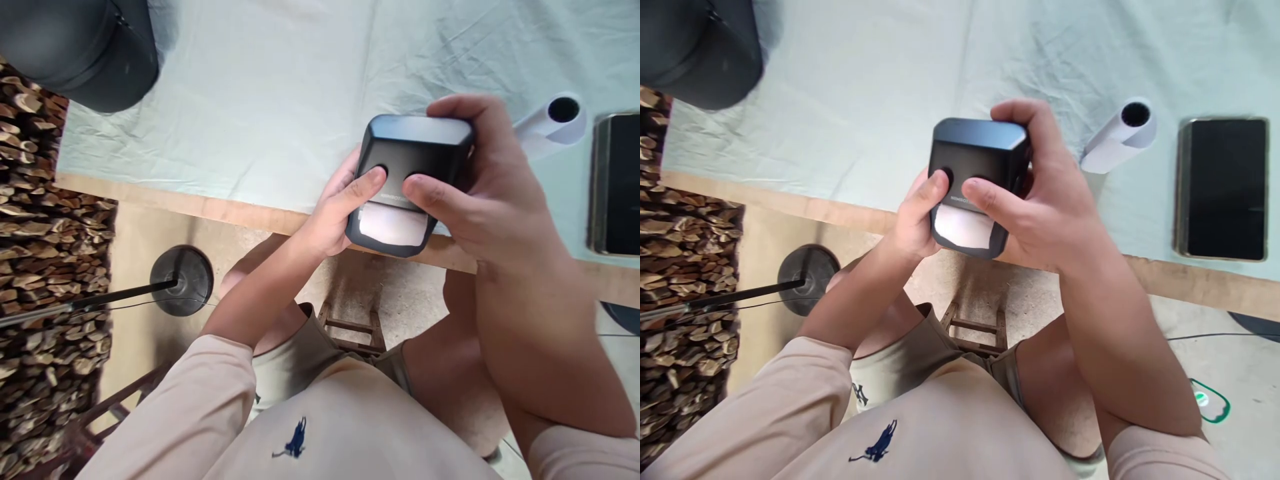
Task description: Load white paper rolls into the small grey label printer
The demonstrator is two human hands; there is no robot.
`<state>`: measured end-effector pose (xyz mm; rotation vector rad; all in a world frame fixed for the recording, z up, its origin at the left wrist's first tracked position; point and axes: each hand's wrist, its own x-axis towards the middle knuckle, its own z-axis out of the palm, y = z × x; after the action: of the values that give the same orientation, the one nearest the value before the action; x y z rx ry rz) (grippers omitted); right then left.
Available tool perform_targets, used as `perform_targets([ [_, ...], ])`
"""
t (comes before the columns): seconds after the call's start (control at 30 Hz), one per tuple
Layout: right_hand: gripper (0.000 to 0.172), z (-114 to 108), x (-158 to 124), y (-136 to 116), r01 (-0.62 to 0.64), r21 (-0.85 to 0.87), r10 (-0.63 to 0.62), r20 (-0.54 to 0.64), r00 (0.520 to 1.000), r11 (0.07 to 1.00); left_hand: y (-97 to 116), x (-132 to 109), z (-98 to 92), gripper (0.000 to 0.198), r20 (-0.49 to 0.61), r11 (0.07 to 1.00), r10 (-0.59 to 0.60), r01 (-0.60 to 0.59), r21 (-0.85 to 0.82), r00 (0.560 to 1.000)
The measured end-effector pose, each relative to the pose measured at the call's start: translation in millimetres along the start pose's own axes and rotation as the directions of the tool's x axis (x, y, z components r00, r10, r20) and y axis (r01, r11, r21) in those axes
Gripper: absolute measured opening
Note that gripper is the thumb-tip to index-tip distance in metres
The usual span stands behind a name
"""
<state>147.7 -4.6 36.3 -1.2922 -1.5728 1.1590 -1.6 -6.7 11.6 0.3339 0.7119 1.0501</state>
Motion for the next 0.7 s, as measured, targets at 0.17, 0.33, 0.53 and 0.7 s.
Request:
perform_targets([
  [0.17,0.057,-5,2,1,-0.052,-0.037,0.050,-0.051,0.997,0.998,1,1,6.4,0.034,0.028,1.000,-0.021,0.020,0.019,0.999],
  [0.33,0.053,-16,3,14,0.019,0.061,-0.018,-0.015,1.000,0.998,2,9,-0.6,0.035,0.077,1.000,0.017,-0.019,0.025,0.997],
  [0.53,0.077,-28,0,15,0.026,-0.061,-0.016,0.148,0.989,0.998,0,11,-10.1,0.028,0.099,0.986,0.053,-0.068,0.155,0.994],
  [0.7,0.105,-34,-6,-1,-0.014,-0.141,0.049,0.244,0.969,0.990,2,8,-8.7,0.022,0.113,0.969,0.106,-0.128,0.210,0.988],
])
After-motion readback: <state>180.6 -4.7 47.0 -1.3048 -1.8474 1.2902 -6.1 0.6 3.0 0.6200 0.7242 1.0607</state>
